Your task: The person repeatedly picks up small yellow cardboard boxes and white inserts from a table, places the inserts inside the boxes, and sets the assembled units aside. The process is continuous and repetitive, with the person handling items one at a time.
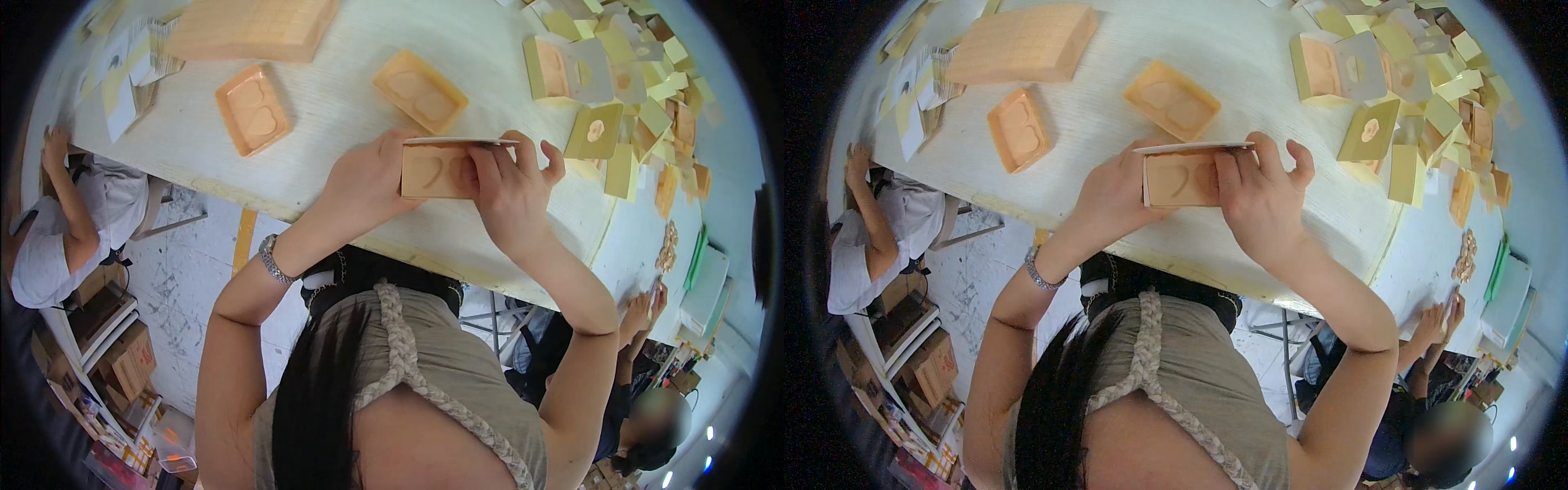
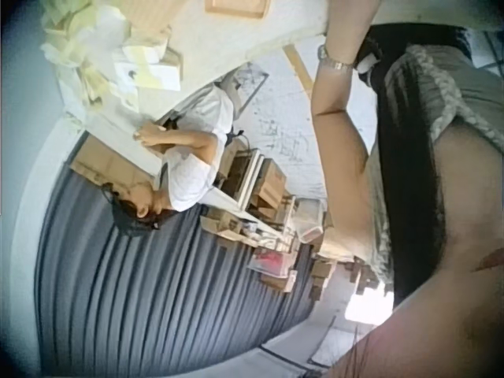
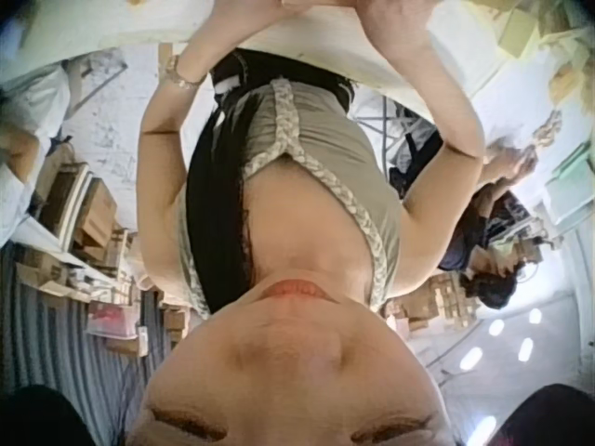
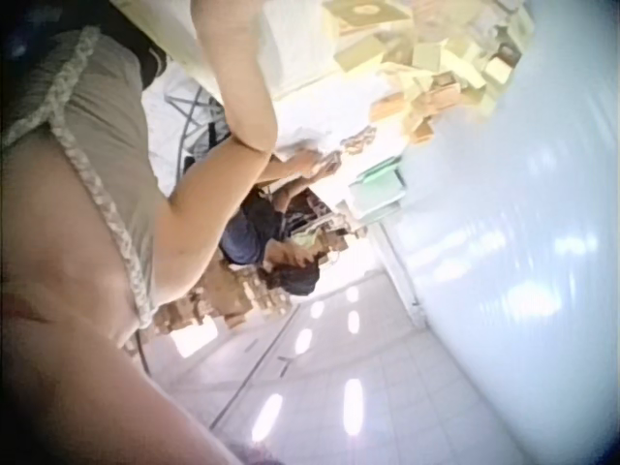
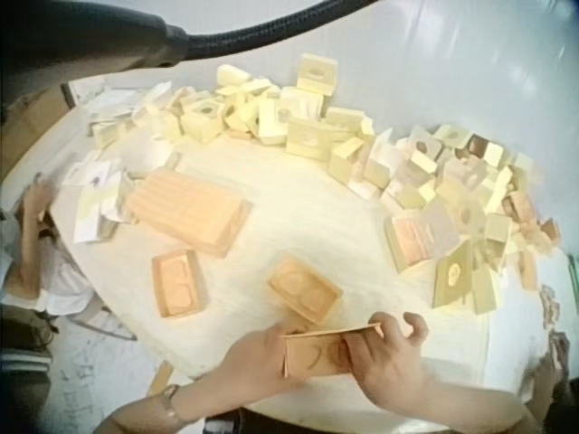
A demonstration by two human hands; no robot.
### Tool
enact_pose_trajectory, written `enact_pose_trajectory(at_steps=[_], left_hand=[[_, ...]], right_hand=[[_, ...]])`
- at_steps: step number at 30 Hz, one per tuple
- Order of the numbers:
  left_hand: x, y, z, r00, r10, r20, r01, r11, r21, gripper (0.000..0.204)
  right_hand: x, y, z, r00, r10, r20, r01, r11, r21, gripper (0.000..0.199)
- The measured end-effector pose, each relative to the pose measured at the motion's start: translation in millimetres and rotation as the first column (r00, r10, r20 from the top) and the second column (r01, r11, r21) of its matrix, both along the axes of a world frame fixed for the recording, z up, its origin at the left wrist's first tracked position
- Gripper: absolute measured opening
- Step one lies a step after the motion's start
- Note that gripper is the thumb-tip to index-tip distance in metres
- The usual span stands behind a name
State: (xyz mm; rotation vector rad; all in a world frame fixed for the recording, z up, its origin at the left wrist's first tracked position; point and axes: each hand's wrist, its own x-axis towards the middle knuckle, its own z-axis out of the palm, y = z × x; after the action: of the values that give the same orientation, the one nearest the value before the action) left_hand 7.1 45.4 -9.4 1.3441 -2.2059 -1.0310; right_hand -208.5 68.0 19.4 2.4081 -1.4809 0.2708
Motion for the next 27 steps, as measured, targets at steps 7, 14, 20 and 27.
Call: enact_pose_trajectory(at_steps=[7,14,20,27], left_hand=[[-1,1,-5,1.0,-0.007,0.012,0.008,0.996,-0.089,0.066],[-2,1,-5,0.999,0.014,0.034,-0.01,0.995,-0.102,0.067],[-8,1,2,0.998,0.057,0.006,-0.056,0.993,-0.102,0.067],[-7,3,-2,0.998,0.052,0.04,-0.045,0.988,-0.148,0.062]], right_hand=[[0,4,10,0.962,-0.085,0.26,0.122,0.984,-0.13,0.02],[2,19,-3,0.982,0.04,0.184,0.022,0.947,-0.321,0.022],[9,16,-8,0.977,0.096,0.192,-0.118,0.987,0.109,0.043],[17,27,-7,0.956,0.237,0.173,-0.256,0.961,0.1,0.048]])
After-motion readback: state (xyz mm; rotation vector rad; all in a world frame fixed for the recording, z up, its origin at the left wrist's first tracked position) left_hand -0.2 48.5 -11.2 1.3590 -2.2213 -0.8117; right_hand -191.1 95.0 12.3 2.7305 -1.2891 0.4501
